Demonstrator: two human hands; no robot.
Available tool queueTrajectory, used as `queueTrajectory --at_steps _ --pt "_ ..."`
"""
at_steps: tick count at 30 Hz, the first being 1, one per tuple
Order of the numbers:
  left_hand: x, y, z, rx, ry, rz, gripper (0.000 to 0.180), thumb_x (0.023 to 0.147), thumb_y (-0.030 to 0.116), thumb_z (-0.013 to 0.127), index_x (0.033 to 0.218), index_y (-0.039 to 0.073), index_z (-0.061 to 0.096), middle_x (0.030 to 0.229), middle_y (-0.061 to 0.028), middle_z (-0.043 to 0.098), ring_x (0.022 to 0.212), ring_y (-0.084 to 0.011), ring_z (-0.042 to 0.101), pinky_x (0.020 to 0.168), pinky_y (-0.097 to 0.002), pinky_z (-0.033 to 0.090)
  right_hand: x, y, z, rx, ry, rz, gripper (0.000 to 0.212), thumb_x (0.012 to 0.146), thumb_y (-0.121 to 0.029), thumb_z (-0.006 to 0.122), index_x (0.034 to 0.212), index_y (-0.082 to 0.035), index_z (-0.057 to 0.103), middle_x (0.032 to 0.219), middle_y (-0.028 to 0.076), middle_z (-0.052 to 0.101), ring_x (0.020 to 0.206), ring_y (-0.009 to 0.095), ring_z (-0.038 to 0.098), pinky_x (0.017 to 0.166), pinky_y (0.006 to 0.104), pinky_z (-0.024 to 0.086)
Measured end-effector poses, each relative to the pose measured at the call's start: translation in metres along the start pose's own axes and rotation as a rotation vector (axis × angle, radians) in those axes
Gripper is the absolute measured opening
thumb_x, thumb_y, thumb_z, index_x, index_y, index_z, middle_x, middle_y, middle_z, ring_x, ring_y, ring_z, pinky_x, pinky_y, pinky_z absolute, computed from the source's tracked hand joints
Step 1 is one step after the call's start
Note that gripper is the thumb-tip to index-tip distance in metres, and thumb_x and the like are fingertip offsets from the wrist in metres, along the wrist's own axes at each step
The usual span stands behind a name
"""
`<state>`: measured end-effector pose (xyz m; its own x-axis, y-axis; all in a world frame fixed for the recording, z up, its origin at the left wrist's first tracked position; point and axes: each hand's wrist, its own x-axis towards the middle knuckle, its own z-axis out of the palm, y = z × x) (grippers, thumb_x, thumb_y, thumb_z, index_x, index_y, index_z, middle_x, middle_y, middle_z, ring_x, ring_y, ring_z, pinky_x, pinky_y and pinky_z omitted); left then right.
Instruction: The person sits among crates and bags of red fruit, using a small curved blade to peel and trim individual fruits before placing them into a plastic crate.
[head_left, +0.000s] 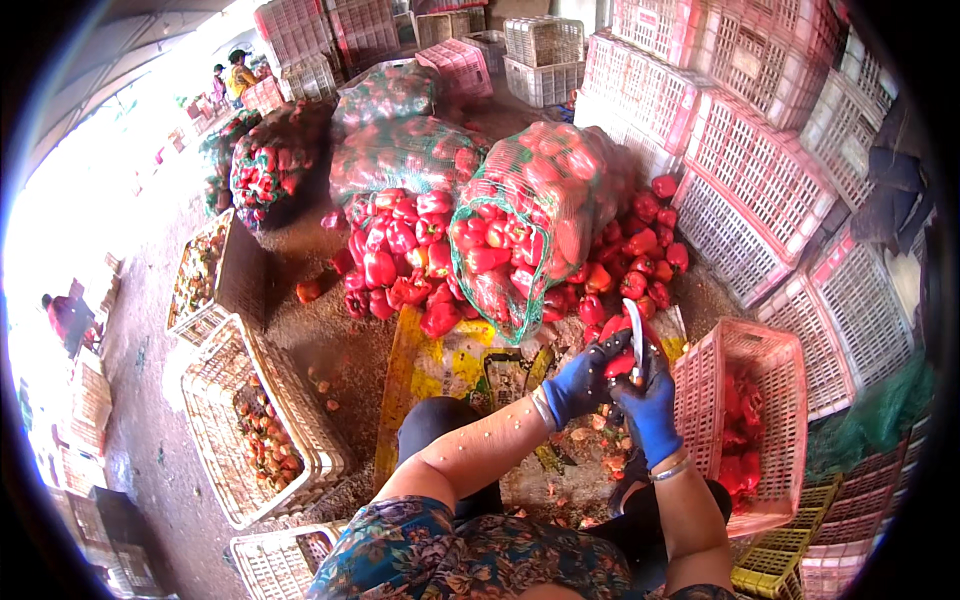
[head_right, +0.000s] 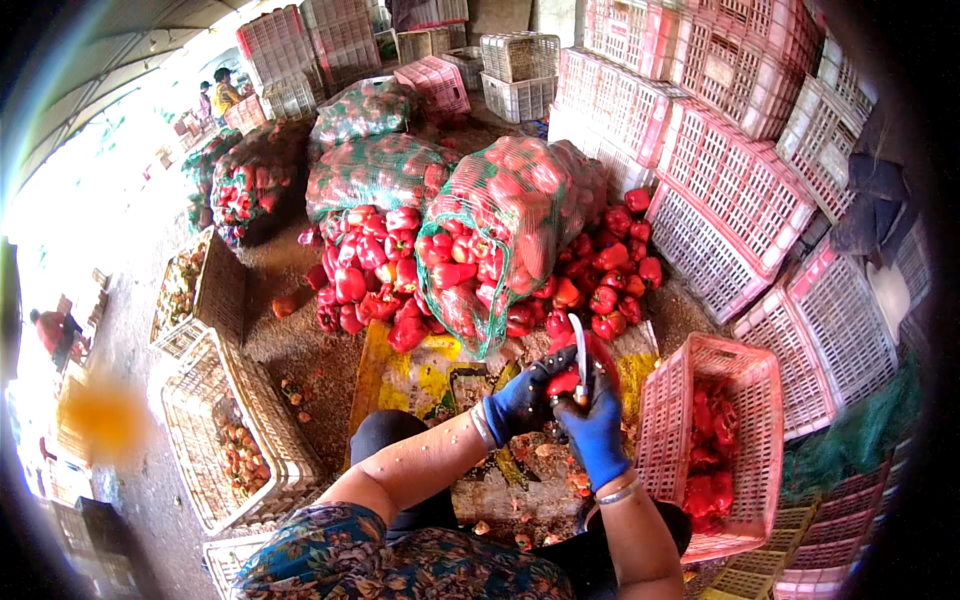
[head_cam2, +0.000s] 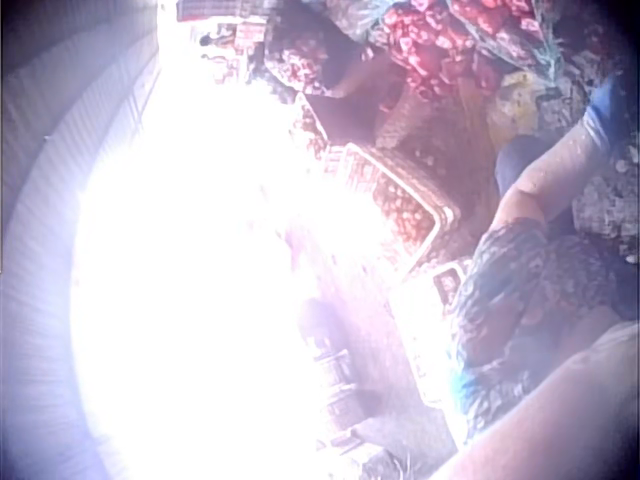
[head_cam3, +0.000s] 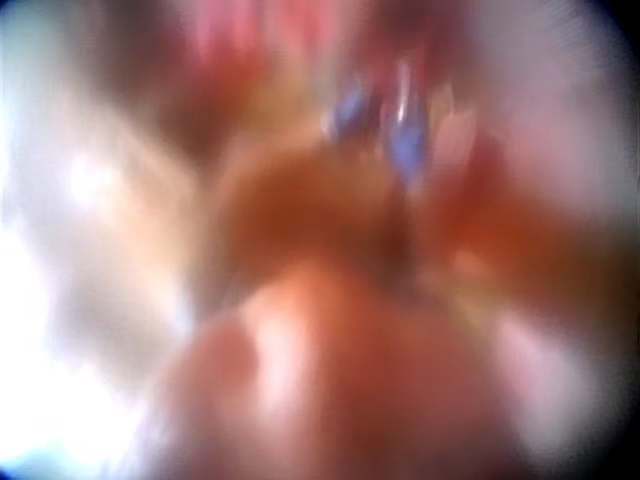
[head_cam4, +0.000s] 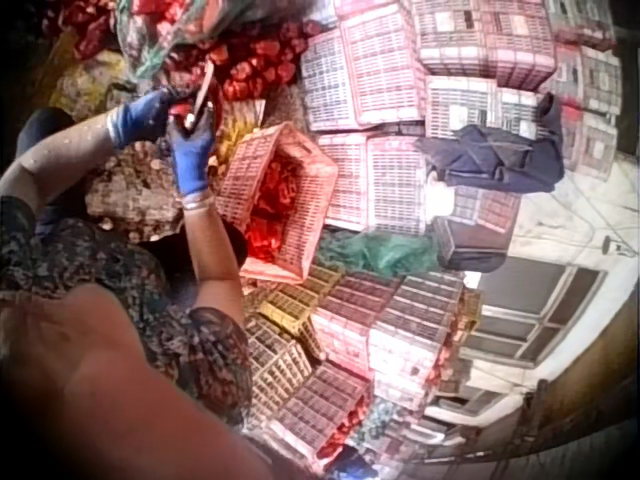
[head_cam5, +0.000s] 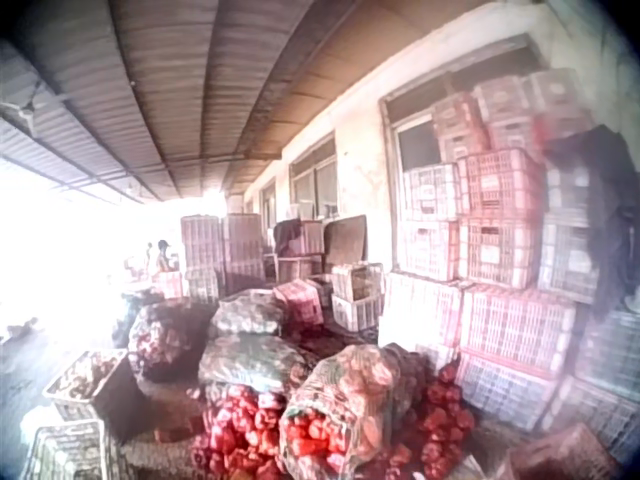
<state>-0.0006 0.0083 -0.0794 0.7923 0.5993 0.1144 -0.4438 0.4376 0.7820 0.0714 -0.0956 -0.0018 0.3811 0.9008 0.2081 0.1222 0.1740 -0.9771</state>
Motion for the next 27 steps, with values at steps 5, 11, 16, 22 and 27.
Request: queueTrajectory --at_steps 5,11,16,22,27 --pt "-0.007 0.033 0.037 -0.497 -0.096 -0.192 0.038 0.091 0.023 0.059 0.124 0.007 0.053 0.115 -0.0072 0.062 0.105 -0.0183 0.06 0.095 -0.0349 0.047 -0.006 -0.007 -0.01 0.113 -0.014 0.087 0.074 0.068 0.01 0.064 0.136 -0.004 0.039 0.121 0.005 0.054 0.109 0.016 0.053 0.093 0.0297 0.044" --pt "-0.016 0.038 0.035 0.495 -0.173 0.24 0.078 0.068 0.002 0.072 0.138 0.003 0.039 0.131 -0.0072 0.051 0.117 -0.0166 0.05 0.103 -0.0334 0.038 0.005 0.003 -0.027 0.011 -0.132 0.083 0.077 0.066 0.009 0.069 0.137 -0.004 0.04 0.118 0.005 0.057 0.104 0.016 0.055 0.092 0.0292 0.046" --pt "-0.024 0.033 0.035 0.181 -0.17 0.166 0.063 0.076 0.003 0.069 0.134 0.003 0.044 0.122 -0.0065 0.056 0.108 -0.0148 0.054 0.097 -0.0313 0.043 -0.007 -0.035 -0.017 0.197 -0.065 0.203 0.071 0.066 0.009 0.07 0.131 -0.004 0.047 0.111 0.004 0.06 0.095 0.012 0.058 0.081 0.0257 0.051" --pt "-0.03 0.038 0.043 0.12 -0.173 0.036 0.052 0.083 -0.005 0.057 0.132 0.004 0.046 0.112 -0.0021 0.06 0.098 -0.0101 0.058 0.087 -0.0269 0.049 -0.016 -0.042 -0.019 0.414 0.012 0.301 0.062 0.067 0.012 0.064 0.125 -0.005 0.051 0.099 0.003 0.06 0.084 0.012 0.061 0.07 0.0258 0.055" --pt "-0.025 0.035 0.049 0.325 -0.222 0.053 0.055 0.082 -0.005 0.058 0.134 0.004 0.043 0.121 -0.0046 0.057 0.107 -0.0124 0.056 0.092 -0.0288 0.046 -0.016 0.003 -0.039 0.326 0.024 0.238 0.058 0.069 0.008 0.065 0.124 -0.006 0.052 0.09 0.0 0.058 0.079 0.011 0.06 0.065 0.025 0.055"
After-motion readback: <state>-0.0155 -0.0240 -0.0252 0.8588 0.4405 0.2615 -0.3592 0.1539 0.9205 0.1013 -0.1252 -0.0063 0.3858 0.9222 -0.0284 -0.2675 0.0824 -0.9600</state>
